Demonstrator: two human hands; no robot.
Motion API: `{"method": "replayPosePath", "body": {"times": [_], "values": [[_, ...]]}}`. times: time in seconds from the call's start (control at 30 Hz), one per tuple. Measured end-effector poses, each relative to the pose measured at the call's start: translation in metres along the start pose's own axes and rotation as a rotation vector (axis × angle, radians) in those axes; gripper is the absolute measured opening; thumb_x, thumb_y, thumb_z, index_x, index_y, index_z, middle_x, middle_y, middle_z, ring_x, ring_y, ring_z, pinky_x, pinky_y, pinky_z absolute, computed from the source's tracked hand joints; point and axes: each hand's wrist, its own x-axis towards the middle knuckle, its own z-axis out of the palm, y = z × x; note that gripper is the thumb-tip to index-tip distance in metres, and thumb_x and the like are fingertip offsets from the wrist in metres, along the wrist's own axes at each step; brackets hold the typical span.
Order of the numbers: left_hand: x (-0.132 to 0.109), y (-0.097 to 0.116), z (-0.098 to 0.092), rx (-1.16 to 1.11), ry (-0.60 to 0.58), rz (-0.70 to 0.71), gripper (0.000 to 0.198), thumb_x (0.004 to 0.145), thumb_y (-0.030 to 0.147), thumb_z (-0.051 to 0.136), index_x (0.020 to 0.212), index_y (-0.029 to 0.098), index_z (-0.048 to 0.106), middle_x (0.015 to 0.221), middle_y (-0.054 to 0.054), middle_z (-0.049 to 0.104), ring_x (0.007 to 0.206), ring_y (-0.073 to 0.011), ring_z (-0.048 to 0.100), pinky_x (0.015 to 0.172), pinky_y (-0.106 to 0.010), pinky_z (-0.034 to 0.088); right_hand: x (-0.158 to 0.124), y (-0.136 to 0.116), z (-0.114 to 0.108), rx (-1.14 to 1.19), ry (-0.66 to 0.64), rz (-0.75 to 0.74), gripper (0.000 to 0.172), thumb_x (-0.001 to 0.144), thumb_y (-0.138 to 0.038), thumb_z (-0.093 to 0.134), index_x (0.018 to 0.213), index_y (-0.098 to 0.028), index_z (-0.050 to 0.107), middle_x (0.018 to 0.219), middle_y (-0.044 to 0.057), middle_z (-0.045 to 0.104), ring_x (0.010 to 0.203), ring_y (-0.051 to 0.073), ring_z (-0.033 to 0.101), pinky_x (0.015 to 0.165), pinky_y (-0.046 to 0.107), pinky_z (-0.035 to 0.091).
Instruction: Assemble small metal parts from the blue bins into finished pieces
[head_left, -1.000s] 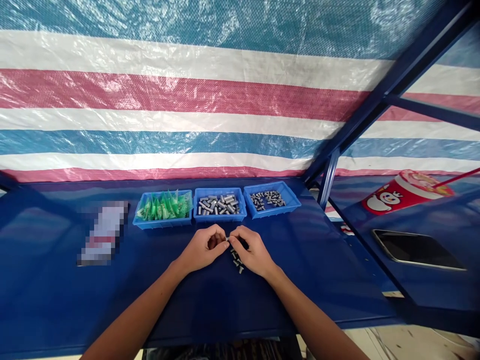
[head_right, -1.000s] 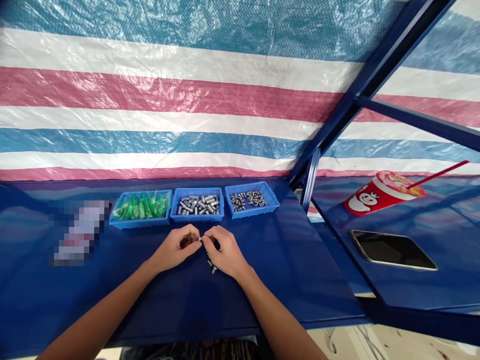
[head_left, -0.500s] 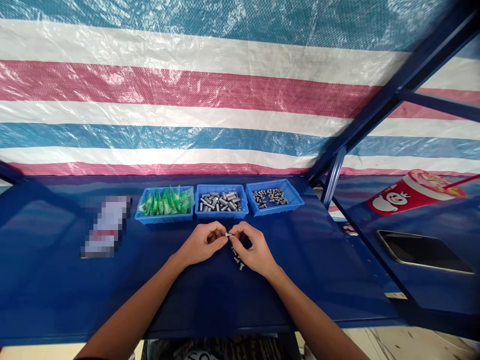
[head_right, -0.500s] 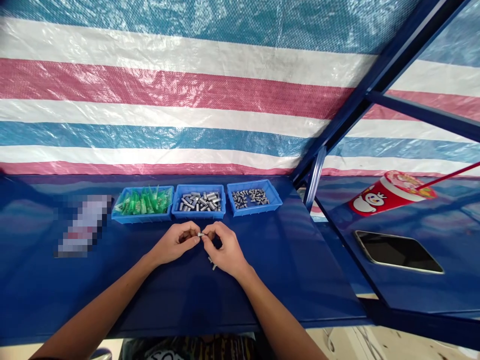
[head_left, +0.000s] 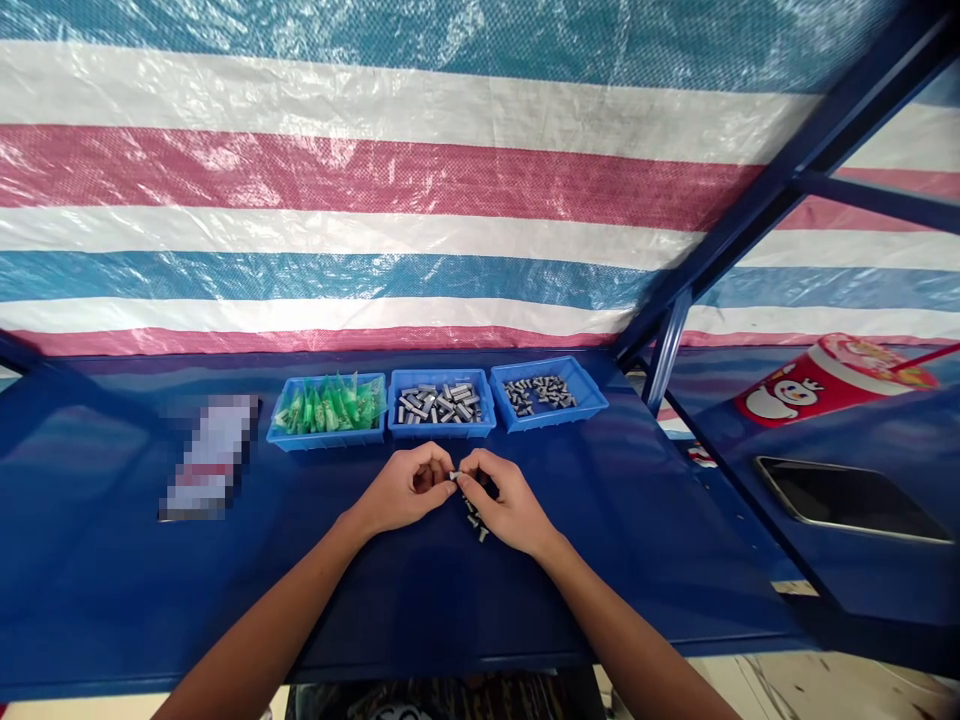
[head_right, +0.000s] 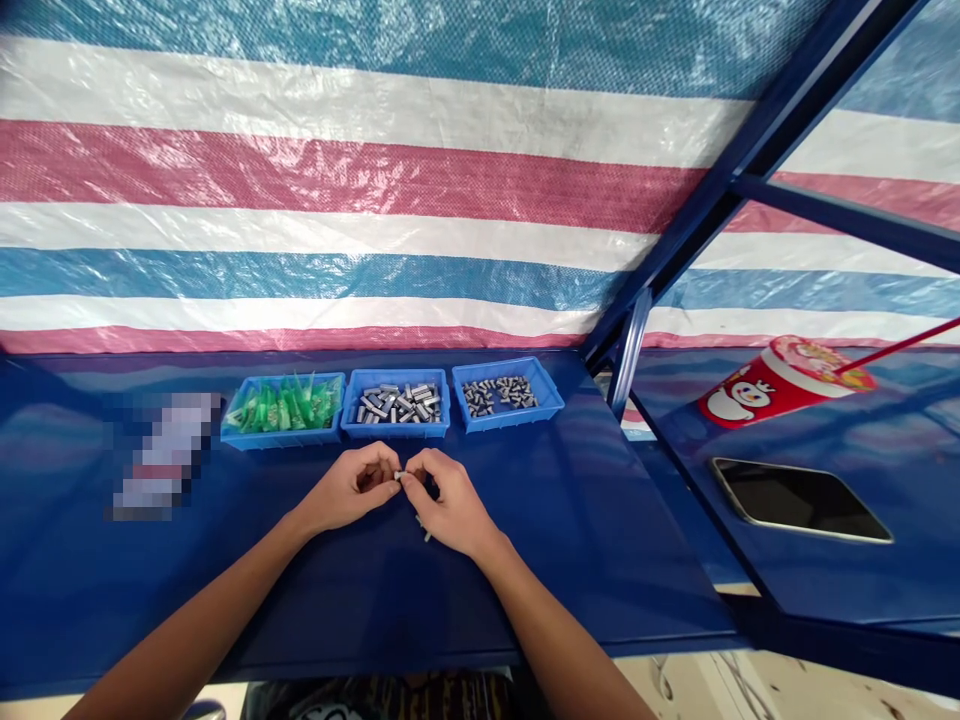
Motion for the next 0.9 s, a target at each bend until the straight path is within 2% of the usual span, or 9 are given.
{"method": "replayPosePath", "body": {"times": [0.33,0.43,0.6,0.8,0.9], "values": [[0.0016,0.001,-0.0015,-0.02,0.002,-0.038,0.018,0.085,0.032,0.054,0.079,0.015,0.054,0.059,0.006,0.042,0.052,-0.0072,0.035,0.05,-0.021,0.028,-0.0002,0.0018,-0.0002,-0.025,0.019,-0.057,0.009,0.087,-0.019,0.049,0.084,-0.021,0.057,0.069,-0.001,0.052,0.065,0.013,0.053,0.059,0.025,0.042],[0.0007,0.0015,-0.0006,-0.012,0.024,-0.019,0.015,0.085,0.03,0.054,0.079,0.015,0.053,0.059,0.006,0.042,0.052,-0.0073,0.036,0.05,-0.021,0.029,0.0004,0.0014,-0.0009,0.011,0.009,-0.004,0.007,0.086,-0.023,0.052,0.083,-0.02,0.057,0.069,-0.001,0.053,0.064,0.013,0.052,0.059,0.025,0.041],[-0.0004,0.0012,0.0013,0.028,0.046,0.016,0.011,0.083,0.026,0.055,0.082,0.016,0.053,0.06,0.006,0.044,0.052,-0.0073,0.038,0.05,-0.02,0.031,0.0016,-0.0002,-0.0019,0.065,-0.023,0.097,0.018,0.087,-0.028,0.05,0.072,-0.019,0.054,0.063,-0.002,0.05,0.058,0.012,0.048,0.054,0.024,0.039],[0.0025,0.0013,0.0014,0.06,0.06,-0.019,0.018,0.085,0.032,0.053,0.087,0.015,0.056,0.064,0.004,0.049,0.055,-0.0082,0.041,0.053,-0.021,0.033,0.0019,0.0013,-0.0018,0.064,-0.025,0.118,0.012,0.086,-0.025,0.049,0.076,-0.019,0.055,0.063,-0.002,0.05,0.057,0.011,0.049,0.054,0.023,0.039],[0.0033,0.0019,0.0017,0.109,0.052,-0.026,0.022,0.087,0.034,0.051,0.078,0.014,0.056,0.063,0.004,0.048,0.055,-0.0082,0.04,0.052,-0.021,0.031,0.0015,0.0031,-0.0011,0.041,-0.019,0.101,0.012,0.086,-0.024,0.048,0.076,-0.019,0.054,0.063,-0.002,0.049,0.058,0.012,0.048,0.055,0.024,0.038]]}}
